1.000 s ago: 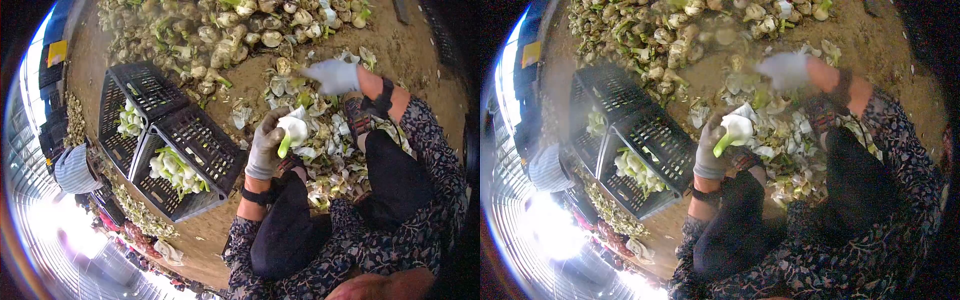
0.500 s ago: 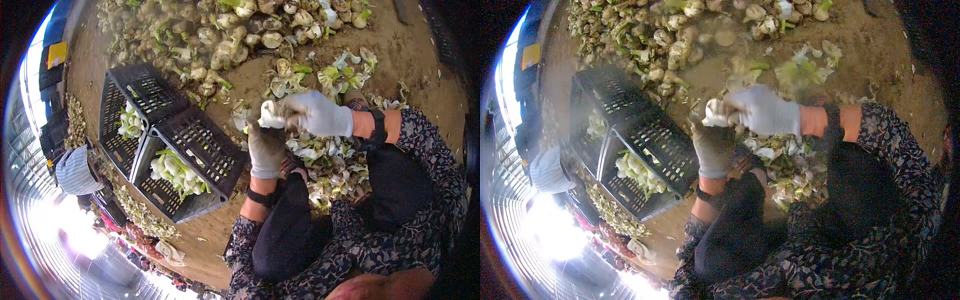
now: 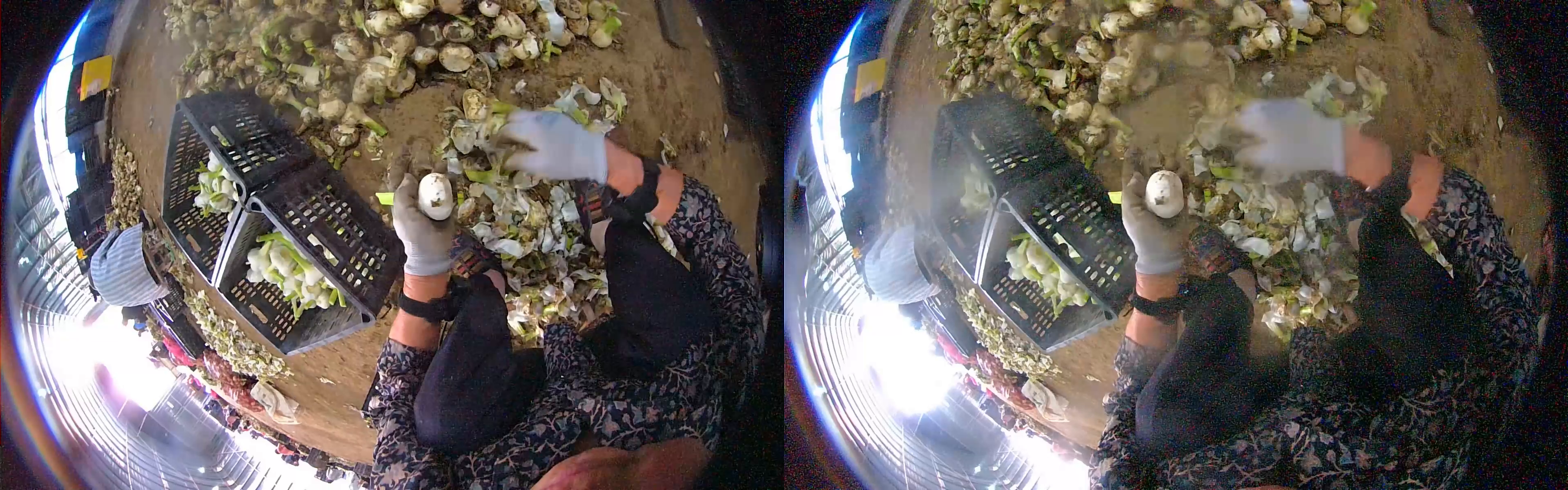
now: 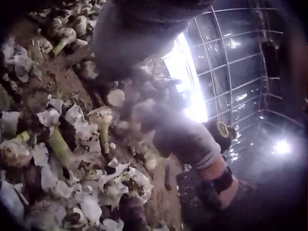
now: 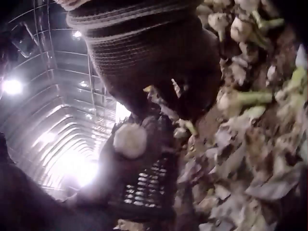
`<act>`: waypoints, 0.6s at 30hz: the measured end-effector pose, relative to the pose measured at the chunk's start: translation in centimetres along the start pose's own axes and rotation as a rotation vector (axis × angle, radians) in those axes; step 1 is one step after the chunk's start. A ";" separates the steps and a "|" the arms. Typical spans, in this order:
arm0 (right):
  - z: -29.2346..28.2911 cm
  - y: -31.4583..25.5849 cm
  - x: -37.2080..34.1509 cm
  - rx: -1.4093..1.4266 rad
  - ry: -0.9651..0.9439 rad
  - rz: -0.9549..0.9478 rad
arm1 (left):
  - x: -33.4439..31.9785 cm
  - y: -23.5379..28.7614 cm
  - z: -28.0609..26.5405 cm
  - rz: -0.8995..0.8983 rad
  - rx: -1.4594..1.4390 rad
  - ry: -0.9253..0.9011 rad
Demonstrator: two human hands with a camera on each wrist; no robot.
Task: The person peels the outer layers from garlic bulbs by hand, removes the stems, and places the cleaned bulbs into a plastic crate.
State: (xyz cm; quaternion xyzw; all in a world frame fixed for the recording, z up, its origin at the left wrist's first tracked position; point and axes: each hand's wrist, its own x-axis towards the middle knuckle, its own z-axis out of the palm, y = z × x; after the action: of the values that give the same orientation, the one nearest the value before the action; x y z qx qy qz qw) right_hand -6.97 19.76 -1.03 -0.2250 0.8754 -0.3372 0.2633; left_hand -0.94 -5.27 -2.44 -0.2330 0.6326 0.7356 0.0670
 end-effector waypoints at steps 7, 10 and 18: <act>1.8 -4.5 1.5 0.165 -0.081 -0.012 | -0.7 2.5 6.0 0.050 -0.153 0.078; 2.4 -4.2 1.1 0.161 0.059 0.009 | -0.4 2.1 6.5 0.119 -0.067 0.092; 2.6 -2.6 0.6 0.431 0.121 0.002 | 0.0 1.4 5.9 0.092 -0.138 0.100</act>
State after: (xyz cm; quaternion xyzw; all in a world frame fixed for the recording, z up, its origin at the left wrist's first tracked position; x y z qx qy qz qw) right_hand -5.27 16.47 -0.96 -0.1420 0.7975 -0.5291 0.2528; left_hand -2.99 0.14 -0.67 -0.2440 0.5932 0.7671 -0.0146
